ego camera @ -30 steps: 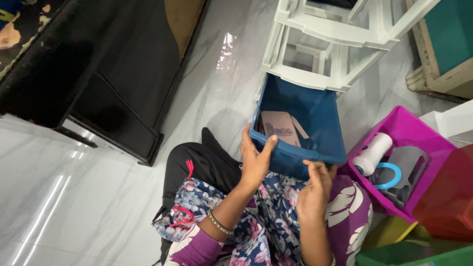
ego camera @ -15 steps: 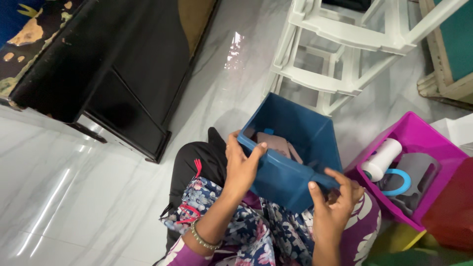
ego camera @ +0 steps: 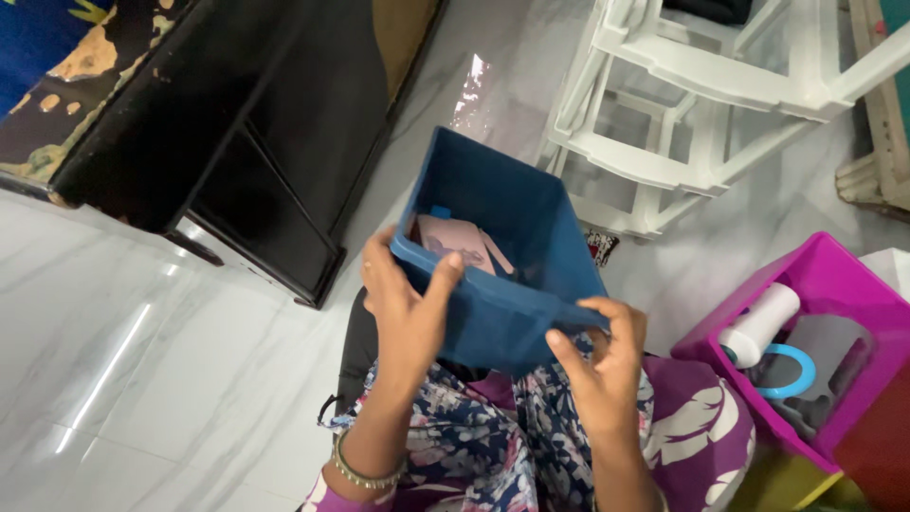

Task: The person removes colored plastic bins from a white multi-drawer storage unit, then detaches the white frame components one by one. The bins are placed on the floor, and the frame pieces are set aside.

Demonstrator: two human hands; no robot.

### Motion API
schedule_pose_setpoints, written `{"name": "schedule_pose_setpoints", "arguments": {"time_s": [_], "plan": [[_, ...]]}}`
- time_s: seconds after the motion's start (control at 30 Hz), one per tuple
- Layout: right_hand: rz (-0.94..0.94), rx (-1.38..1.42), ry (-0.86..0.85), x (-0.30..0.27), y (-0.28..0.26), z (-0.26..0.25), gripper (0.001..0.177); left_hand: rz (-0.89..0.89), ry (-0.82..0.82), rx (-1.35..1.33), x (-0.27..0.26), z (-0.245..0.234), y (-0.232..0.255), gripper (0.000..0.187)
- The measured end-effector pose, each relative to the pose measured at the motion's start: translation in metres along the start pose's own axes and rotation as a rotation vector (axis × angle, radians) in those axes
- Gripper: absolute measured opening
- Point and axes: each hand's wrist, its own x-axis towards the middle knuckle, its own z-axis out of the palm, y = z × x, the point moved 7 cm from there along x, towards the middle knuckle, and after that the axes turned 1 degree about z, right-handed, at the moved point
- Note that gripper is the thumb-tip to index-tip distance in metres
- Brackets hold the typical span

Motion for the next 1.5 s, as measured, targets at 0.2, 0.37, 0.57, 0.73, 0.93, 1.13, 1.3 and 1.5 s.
{"name": "schedule_pose_setpoints", "arguments": {"time_s": [0.2, 0.37, 0.57, 0.73, 0.93, 1.13, 1.3, 1.5], "plan": [[0.168, 0.077, -0.143, 0.045, 0.008, 0.036, 0.040, 0.038, 0.045, 0.020, 0.073, 0.007, -0.025, 0.073], [0.069, 0.009, -0.240, 0.071, 0.013, 0.072, 0.042, -0.093, 0.069, -0.031, 0.121, 0.011, -0.055, 0.067], [0.033, -0.045, -0.255, 0.096, 0.040, 0.097, 0.046, -0.208, 0.133, -0.142, 0.141, 0.017, -0.092, 0.077], [0.042, 0.013, -0.259, 0.106, 0.072, 0.110, 0.048, -0.173, 0.146, -0.269, 0.160, 0.036, -0.135, 0.082], [0.016, -0.006, -0.307, 0.110, 0.107, 0.125, 0.054, -0.260, 0.133, -0.586, 0.171, 0.063, -0.184, 0.072], [0.039, 0.091, -0.328, 0.110, 0.140, 0.140, 0.057, -0.284, 0.078, -0.690, 0.183, 0.075, -0.223, 0.060], [0.051, 0.125, -0.346, 0.107, 0.151, 0.150, 0.060, -0.211, 0.060, -0.821, 0.190, 0.081, -0.252, 0.056], [0.020, 0.108, -0.389, 0.099, 0.149, 0.161, 0.061, -0.159, 0.173, -0.642, 0.191, 0.073, -0.266, 0.052]]}}
